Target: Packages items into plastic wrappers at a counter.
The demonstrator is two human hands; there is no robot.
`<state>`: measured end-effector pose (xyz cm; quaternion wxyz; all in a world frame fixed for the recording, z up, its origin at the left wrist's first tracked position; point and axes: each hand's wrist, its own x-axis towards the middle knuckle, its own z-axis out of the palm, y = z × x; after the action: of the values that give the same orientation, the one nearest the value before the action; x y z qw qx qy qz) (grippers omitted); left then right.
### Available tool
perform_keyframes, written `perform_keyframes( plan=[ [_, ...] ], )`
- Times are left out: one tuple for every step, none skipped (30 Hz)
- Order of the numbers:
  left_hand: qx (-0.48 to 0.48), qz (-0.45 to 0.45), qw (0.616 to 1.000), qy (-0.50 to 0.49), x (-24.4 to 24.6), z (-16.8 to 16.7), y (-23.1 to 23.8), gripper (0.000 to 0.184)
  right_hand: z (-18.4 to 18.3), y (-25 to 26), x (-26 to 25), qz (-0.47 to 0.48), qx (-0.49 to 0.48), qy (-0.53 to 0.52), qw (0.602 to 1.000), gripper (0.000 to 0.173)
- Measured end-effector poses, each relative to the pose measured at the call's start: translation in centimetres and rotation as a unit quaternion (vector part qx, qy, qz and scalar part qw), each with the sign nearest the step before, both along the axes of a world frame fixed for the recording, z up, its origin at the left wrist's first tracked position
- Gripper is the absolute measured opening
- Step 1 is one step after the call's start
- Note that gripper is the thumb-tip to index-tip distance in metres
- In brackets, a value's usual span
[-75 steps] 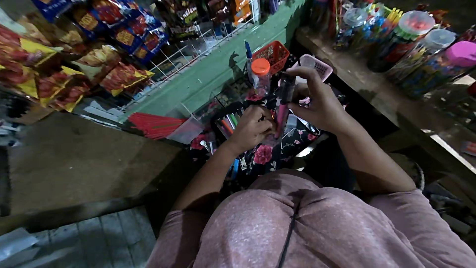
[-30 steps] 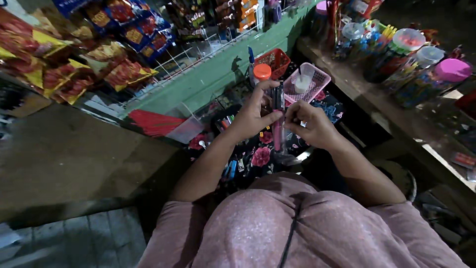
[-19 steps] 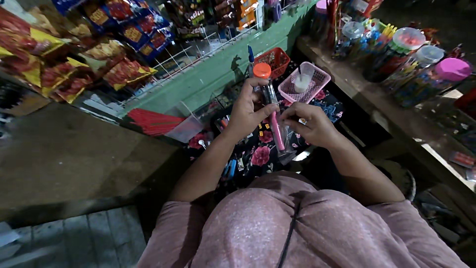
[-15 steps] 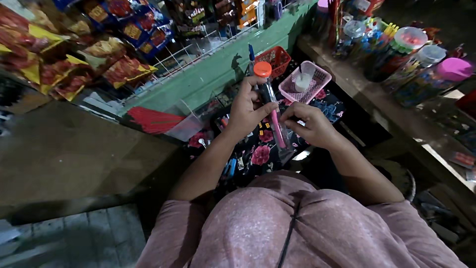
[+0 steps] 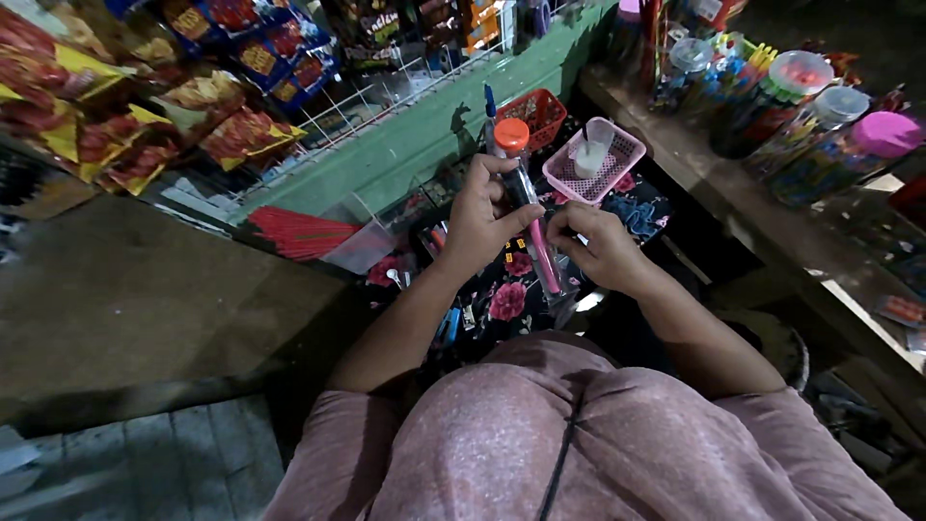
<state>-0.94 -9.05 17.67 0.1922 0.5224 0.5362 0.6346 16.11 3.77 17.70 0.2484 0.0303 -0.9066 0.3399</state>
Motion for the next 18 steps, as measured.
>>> perform_keyframes(
  plan=[
    [0.005, 0.005, 1.000, 0.000, 0.0, 0.0, 0.0, 0.054, -0.2, 0.0, -0.1, -0.003, -0.006, 0.008, 1.000, 0.011],
    [0.007, 0.009, 1.000, 0.000, 0.1, -0.1, -0.1, 0.054, -0.4, -0.1, -0.1, -0.005, -0.014, 0.012, 1.000, 0.012],
    [0.011, 0.013, 1.000, 0.003, 0.1, -0.2, -0.1, 0.053, -0.6, -0.1, -0.2, -0.006, -0.025, 0.012, 1.000, 0.012],
    [0.019, 0.016, 1.000, 0.012, 0.2, -0.3, -0.1, 0.052, -0.7, -0.1, -0.2, -0.006, -0.039, 0.010, 0.999, 0.012],
    [0.028, 0.017, 0.999, 0.020, 0.2, -0.4, -0.1, 0.052, -0.8, -0.2, -0.2, -0.007, -0.052, 0.010, 0.999, 0.013],
    [0.040, 0.010, 0.999, 0.029, 0.2, -0.5, -0.1, 0.053, -0.8, -0.3, -0.2, -0.007, -0.066, 0.013, 0.998, 0.013],
    [0.057, 0.000, 0.998, 0.034, 0.3, -0.7, -0.3, 0.053, -0.9, -0.4, -0.2, -0.009, -0.079, 0.019, 0.997, 0.013],
    [0.074, -0.009, 0.996, 0.041, 0.4, -1.0, -0.5, 0.050, -0.9, -0.4, -0.3, -0.012, -0.088, 0.026, 0.996, 0.013],
    [0.085, -0.015, 0.995, 0.054, 0.5, -1.3, -0.8, 0.041, -0.9, -0.4, -0.3, -0.017, -0.094, 0.037, 0.995, 0.012],
    [0.085, -0.016, 0.994, 0.068, 0.6, -1.7, -1.2, 0.032, -0.9, -0.4, -0.4, -0.022, -0.098, 0.047, 0.994, 0.012],
    [0.079, -0.019, 0.994, 0.072, 0.7, -2.0, -1.6, 0.026, -0.9, -0.3, -0.5, -0.028, -0.101, 0.054, 0.993, 0.012],
    [0.063, -0.025, 0.995, 0.073, 0.8, -2.3, -1.9, 0.024, -0.9, -0.2, -0.5, -0.030, -0.105, 0.061, 0.992, 0.012],
    [0.045, -0.029, 0.996, 0.067, 1.0, -2.5, -2.2, 0.025, -0.9, -0.2, -0.5, -0.033, -0.110, 0.064, 0.991, 0.012],
    [0.031, -0.031, 0.998, 0.054, 1.1, -2.7, -2.4, 0.028, -1.0, -0.2, -0.6, -0.035, -0.115, 0.065, 0.991, 0.013],
    [0.019, -0.027, 0.998, 0.045, 1.2, -2.7, -2.5, 0.031, -1.0, -0.3, -0.7, -0.037, -0.120, 0.066, 0.990, 0.013],
    [0.012, -0.020, 0.999, 0.042, 1.3, -2.7, -2.6, 0.034, -1.1, -0.4, -0.8, -0.039, -0.123, 0.065, 0.989, 0.014],
    [0.013, -0.014, 0.999, 0.044, 1.3, -2.7, -2.6, 0.035, -1.2, -0.5, -0.9, -0.039, -0.126, 0.063, 0.989, 0.014],
    [0.017, -0.010, 0.999, 0.046, 1.2, -2.8, -2.6, 0.035, -1.3, -0.5, -1.0, -0.036, -0.127, 0.062, 0.989, 0.014]
  ],
)
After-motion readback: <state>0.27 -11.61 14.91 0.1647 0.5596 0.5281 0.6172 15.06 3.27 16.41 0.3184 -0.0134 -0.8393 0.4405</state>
